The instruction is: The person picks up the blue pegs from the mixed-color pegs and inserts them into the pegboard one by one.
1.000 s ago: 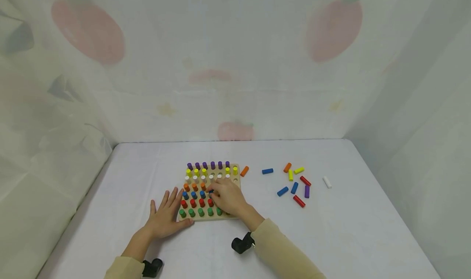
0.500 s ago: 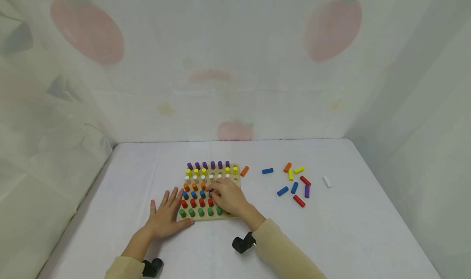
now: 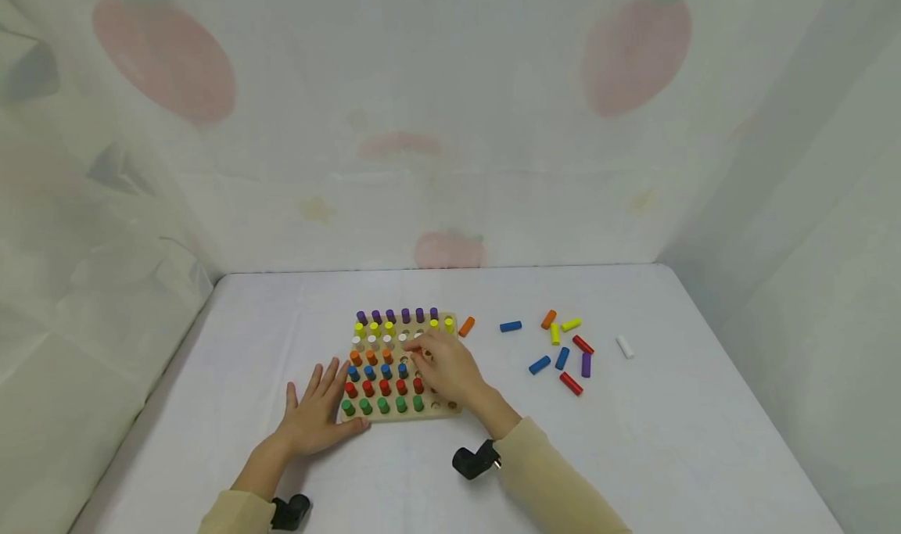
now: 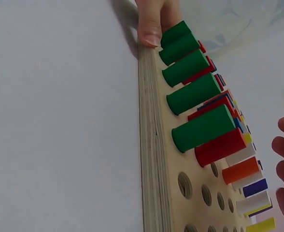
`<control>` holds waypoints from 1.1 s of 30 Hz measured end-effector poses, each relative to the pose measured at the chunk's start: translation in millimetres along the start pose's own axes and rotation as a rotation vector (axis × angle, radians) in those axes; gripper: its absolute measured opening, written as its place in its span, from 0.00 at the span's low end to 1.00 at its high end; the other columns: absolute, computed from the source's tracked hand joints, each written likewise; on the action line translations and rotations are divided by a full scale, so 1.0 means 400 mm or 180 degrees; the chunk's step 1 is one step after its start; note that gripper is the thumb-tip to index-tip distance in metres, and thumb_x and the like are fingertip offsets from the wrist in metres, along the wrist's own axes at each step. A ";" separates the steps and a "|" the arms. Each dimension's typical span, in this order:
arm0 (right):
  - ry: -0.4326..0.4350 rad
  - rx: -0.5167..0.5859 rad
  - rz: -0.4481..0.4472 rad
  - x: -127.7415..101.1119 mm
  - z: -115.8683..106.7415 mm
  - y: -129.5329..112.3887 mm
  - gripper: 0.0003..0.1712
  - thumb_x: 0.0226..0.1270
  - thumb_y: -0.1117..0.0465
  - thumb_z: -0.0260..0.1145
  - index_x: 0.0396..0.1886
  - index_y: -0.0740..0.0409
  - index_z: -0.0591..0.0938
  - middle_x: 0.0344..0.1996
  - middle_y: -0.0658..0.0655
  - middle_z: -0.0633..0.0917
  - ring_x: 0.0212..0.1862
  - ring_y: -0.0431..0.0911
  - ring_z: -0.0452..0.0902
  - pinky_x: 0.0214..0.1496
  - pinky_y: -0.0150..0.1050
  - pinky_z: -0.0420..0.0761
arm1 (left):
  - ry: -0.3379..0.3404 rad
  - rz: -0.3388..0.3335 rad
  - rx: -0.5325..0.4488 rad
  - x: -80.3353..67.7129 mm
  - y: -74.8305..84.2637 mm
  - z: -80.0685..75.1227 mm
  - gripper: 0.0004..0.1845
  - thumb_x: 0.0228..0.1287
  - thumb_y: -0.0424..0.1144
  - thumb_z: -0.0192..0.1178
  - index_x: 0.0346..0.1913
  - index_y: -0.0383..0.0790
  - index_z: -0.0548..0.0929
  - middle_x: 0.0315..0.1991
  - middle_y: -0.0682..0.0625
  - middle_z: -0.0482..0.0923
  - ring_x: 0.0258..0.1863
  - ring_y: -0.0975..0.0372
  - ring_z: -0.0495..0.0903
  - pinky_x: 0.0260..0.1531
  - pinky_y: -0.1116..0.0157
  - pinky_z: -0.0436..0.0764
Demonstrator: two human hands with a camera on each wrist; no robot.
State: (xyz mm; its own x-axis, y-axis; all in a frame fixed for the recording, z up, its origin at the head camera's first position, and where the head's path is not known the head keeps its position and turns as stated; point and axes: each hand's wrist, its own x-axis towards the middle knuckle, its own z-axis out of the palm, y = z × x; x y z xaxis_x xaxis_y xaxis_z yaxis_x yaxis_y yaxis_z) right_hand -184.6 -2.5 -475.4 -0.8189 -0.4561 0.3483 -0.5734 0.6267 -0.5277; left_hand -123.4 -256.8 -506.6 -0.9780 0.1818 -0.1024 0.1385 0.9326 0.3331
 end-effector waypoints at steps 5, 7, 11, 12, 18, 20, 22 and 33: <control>0.0153 0.0073 0.0098 0.000 -0.015 0.011 0.09 0.65 0.57 0.60 0.43 0.48 0.82 0.38 0.44 0.82 0.39 0.37 0.74 0.38 0.27 0.76 | 0.0001 0.0003 0.0007 -0.002 -0.007 0.005 0.57 0.44 0.73 0.56 0.73 0.45 0.49 0.73 0.42 0.43 0.71 0.42 0.39 0.57 0.31 0.30; 0.0199 0.0097 0.0179 -0.001 -0.021 0.019 0.09 0.65 0.58 0.60 0.43 0.49 0.82 0.38 0.45 0.82 0.41 0.38 0.75 0.39 0.29 0.76 | 0.0026 0.0022 -0.0011 -0.002 -0.008 0.006 0.57 0.45 0.72 0.56 0.73 0.45 0.49 0.73 0.42 0.43 0.71 0.42 0.40 0.57 0.31 0.30; 0.0260 0.0138 0.0380 -0.004 -0.035 0.039 0.10 0.65 0.57 0.60 0.45 0.49 0.81 0.38 0.46 0.81 0.42 0.40 0.75 0.41 0.32 0.76 | 0.0064 0.0049 -0.0051 -0.004 -0.006 0.006 0.56 0.45 0.71 0.57 0.72 0.44 0.50 0.73 0.41 0.44 0.70 0.41 0.40 0.57 0.31 0.31; 0.0293 0.0141 0.0398 -0.005 -0.038 0.045 0.10 0.65 0.57 0.60 0.45 0.50 0.81 0.39 0.46 0.81 0.42 0.40 0.75 0.41 0.33 0.76 | 0.0066 0.0056 -0.0051 -0.005 -0.005 0.005 0.56 0.45 0.71 0.57 0.72 0.43 0.50 0.73 0.40 0.44 0.70 0.41 0.40 0.57 0.31 0.31; 0.0570 0.0144 0.0434 -0.008 -0.052 0.085 0.14 0.62 0.59 0.63 0.47 0.53 0.80 0.42 0.49 0.82 0.43 0.46 0.76 0.43 0.36 0.77 | 0.0021 0.0025 -0.0037 -0.008 -0.004 0.002 0.57 0.45 0.73 0.56 0.72 0.44 0.50 0.73 0.41 0.44 0.70 0.41 0.40 0.57 0.31 0.31; 0.0637 0.0156 0.0448 -0.010 -0.056 0.098 0.15 0.61 0.59 0.63 0.49 0.52 0.80 0.42 0.49 0.82 0.43 0.48 0.76 0.42 0.37 0.77 | 0.0006 0.0019 -0.0030 -0.007 -0.006 0.003 0.57 0.45 0.73 0.56 0.73 0.44 0.50 0.73 0.41 0.44 0.71 0.41 0.40 0.57 0.31 0.31; 0.0674 0.0179 0.0477 -0.011 -0.060 0.110 0.17 0.61 0.59 0.64 0.50 0.52 0.79 0.42 0.49 0.82 0.44 0.49 0.76 0.43 0.38 0.77 | -0.0001 0.0007 -0.0024 -0.006 -0.007 0.004 0.57 0.44 0.73 0.56 0.73 0.45 0.50 0.73 0.42 0.43 0.71 0.42 0.40 0.57 0.31 0.30; 0.0745 0.0332 0.0823 -0.018 -0.089 0.174 0.19 0.61 0.60 0.64 0.53 0.50 0.78 0.47 0.50 0.80 0.48 0.44 0.74 0.48 0.41 0.78 | 0.0011 0.0005 -0.0034 -0.004 -0.014 0.010 0.57 0.44 0.74 0.56 0.73 0.46 0.49 0.73 0.42 0.43 0.71 0.42 0.39 0.57 0.31 0.30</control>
State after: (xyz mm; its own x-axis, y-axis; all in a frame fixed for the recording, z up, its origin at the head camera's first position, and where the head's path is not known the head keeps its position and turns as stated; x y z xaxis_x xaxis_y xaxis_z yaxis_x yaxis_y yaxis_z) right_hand -219.4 67.0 -487.1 -0.9265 -0.1264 0.3544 -0.3511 0.6291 -0.6935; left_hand -121.7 -260.9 -512.1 -0.9783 0.1823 -0.0987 0.1385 0.9290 0.3433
